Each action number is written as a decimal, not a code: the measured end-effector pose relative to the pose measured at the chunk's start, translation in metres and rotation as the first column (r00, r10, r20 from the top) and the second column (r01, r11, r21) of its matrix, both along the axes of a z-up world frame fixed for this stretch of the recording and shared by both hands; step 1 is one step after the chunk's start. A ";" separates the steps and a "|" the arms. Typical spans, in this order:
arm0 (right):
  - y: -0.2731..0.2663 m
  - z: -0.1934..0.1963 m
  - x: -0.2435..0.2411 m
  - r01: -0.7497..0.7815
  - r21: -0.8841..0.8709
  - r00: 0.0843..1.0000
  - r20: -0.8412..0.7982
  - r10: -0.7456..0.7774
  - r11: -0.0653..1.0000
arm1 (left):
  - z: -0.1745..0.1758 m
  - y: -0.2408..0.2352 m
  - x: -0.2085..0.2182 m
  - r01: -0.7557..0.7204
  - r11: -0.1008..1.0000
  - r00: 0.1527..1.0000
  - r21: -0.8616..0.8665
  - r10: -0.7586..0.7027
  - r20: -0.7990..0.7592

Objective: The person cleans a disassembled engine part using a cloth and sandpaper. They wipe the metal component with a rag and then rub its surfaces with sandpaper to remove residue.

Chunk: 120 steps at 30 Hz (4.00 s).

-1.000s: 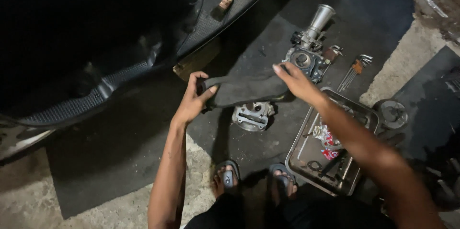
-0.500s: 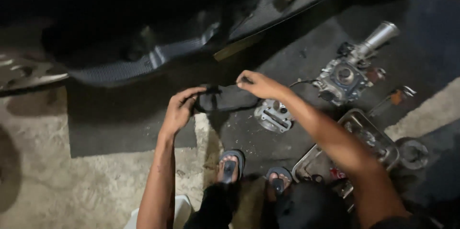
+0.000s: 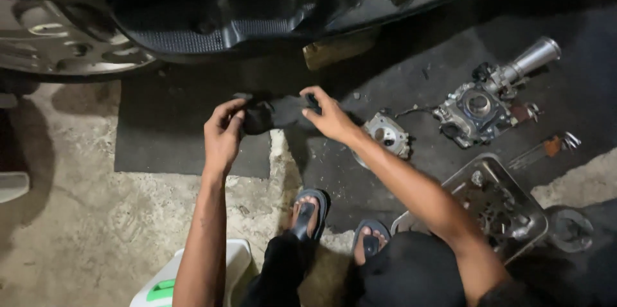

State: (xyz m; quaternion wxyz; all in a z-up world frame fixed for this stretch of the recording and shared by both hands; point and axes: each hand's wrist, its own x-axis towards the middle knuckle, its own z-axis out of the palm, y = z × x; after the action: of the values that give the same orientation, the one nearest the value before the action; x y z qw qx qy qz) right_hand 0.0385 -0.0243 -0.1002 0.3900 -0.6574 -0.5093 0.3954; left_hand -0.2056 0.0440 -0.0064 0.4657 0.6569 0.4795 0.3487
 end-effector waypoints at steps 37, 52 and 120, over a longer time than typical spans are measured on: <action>-0.108 0.077 0.076 0.097 0.444 0.989 0.053 -0.135 0.891 | 0.032 -0.055 0.153 0.592 0.806 0.795 0.018 -0.587 0.152; -0.109 0.078 0.077 0.252 0.504 0.957 -0.256 -0.136 0.826 | 0.033 -0.055 0.150 0.450 0.892 0.875 -0.034 -0.433 0.216; 0.021 0.024 -0.169 -0.725 -0.359 0.242 0.666 0.706 0.588 | 0.031 -0.118 -0.157 -0.406 0.905 0.893 -0.130 0.423 0.154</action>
State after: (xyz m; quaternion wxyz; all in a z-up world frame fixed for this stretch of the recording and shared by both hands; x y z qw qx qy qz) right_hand -0.1309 -0.0032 -0.0763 -0.0765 -0.4468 -0.8665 0.2091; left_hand -0.3624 -0.0741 0.0242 0.4521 0.4829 0.5808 0.4745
